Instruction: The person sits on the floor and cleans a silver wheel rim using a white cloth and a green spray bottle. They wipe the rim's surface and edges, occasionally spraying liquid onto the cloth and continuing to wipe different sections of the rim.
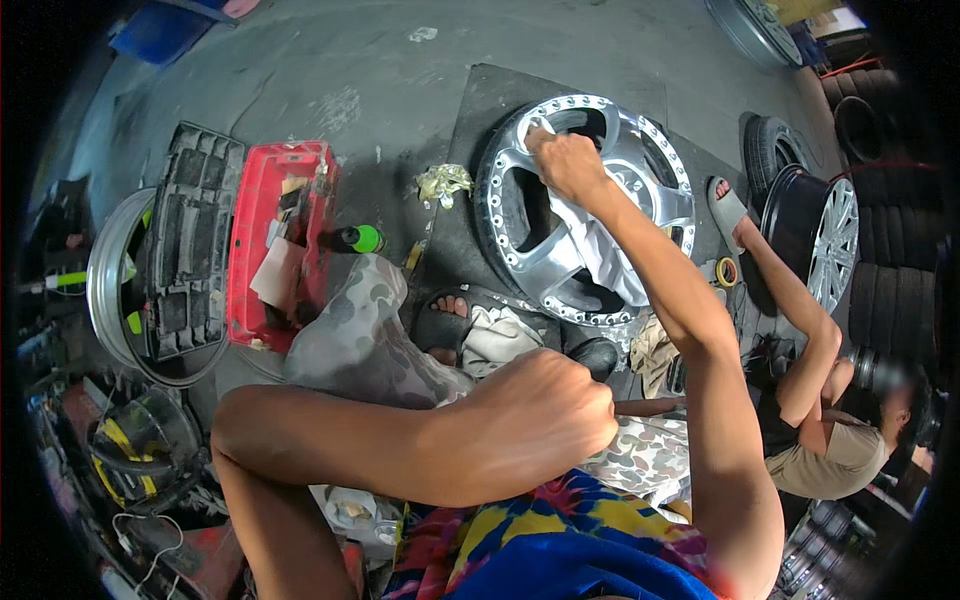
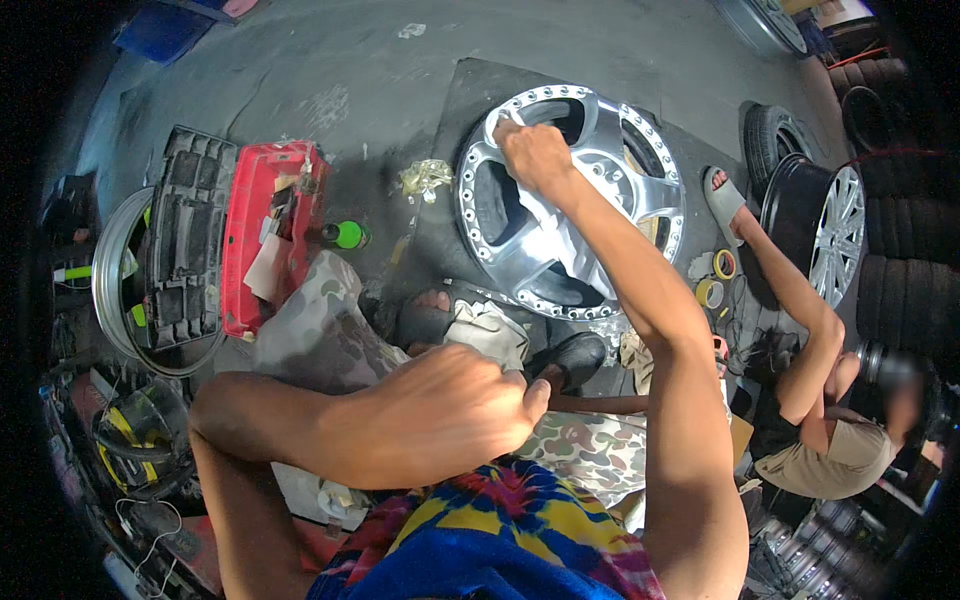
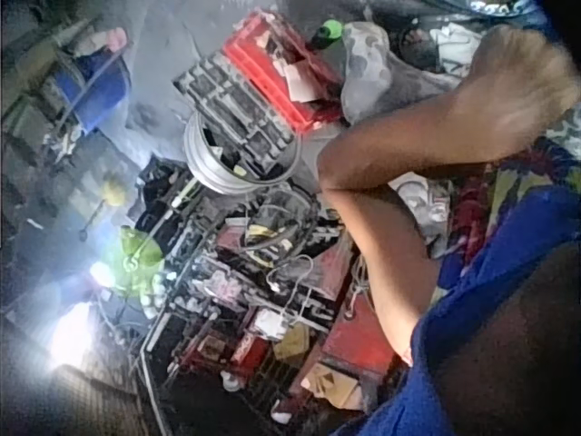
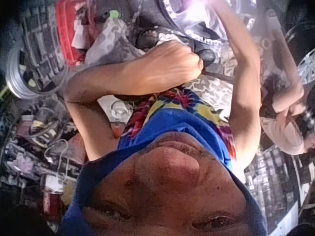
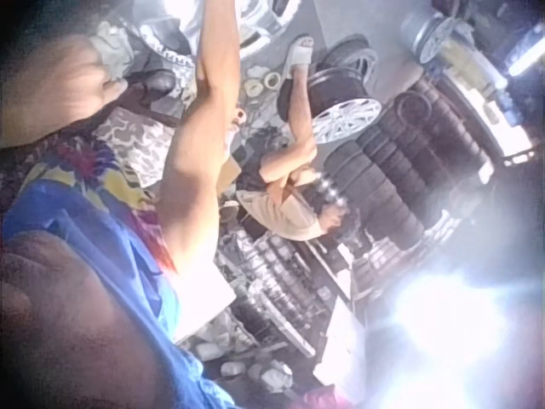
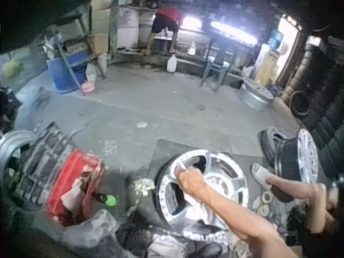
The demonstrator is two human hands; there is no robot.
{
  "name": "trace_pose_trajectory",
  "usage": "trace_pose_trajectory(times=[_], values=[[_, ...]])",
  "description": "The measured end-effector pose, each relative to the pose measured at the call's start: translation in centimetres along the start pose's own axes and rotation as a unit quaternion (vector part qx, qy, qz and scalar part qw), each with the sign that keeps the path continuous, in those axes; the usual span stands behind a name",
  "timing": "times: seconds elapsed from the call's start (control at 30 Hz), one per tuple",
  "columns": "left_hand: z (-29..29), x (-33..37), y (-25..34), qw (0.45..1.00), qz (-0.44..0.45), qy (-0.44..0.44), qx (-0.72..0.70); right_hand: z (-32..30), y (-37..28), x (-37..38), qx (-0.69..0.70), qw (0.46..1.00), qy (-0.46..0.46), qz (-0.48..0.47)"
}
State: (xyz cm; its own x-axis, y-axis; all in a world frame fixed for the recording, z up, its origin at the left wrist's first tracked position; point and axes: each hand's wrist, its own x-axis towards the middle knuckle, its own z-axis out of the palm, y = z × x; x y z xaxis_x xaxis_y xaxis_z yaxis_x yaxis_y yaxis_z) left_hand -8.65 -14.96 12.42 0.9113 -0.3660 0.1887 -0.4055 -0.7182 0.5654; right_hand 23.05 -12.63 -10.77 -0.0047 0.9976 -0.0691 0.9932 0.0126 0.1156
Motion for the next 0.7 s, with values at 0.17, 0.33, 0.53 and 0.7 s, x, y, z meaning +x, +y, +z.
trace_pose_trajectory(times=[0.17,0.33,0.53,0.7], values=[[0.4,-0.4,-0.1,1.000,-0.003,-0.001,0.021,1.1,-1.0,1.8,-0.010,0.999,0.009,-0.033],[1.2,-1.6,-0.1,0.999,-0.003,0.037,0.010,-1.3,-4.9,1.7,0.033,0.997,-0.032,-0.065],[1.8,-1.7,0.3,0.994,0.014,0.108,-0.011,1.1,-0.7,1.5,-0.002,0.997,-0.026,-0.076],[1.7,-2.8,-0.2,0.990,0.001,0.136,-0.023,-0.4,-7.9,-10.3,0.009,0.956,-0.138,-0.257]])
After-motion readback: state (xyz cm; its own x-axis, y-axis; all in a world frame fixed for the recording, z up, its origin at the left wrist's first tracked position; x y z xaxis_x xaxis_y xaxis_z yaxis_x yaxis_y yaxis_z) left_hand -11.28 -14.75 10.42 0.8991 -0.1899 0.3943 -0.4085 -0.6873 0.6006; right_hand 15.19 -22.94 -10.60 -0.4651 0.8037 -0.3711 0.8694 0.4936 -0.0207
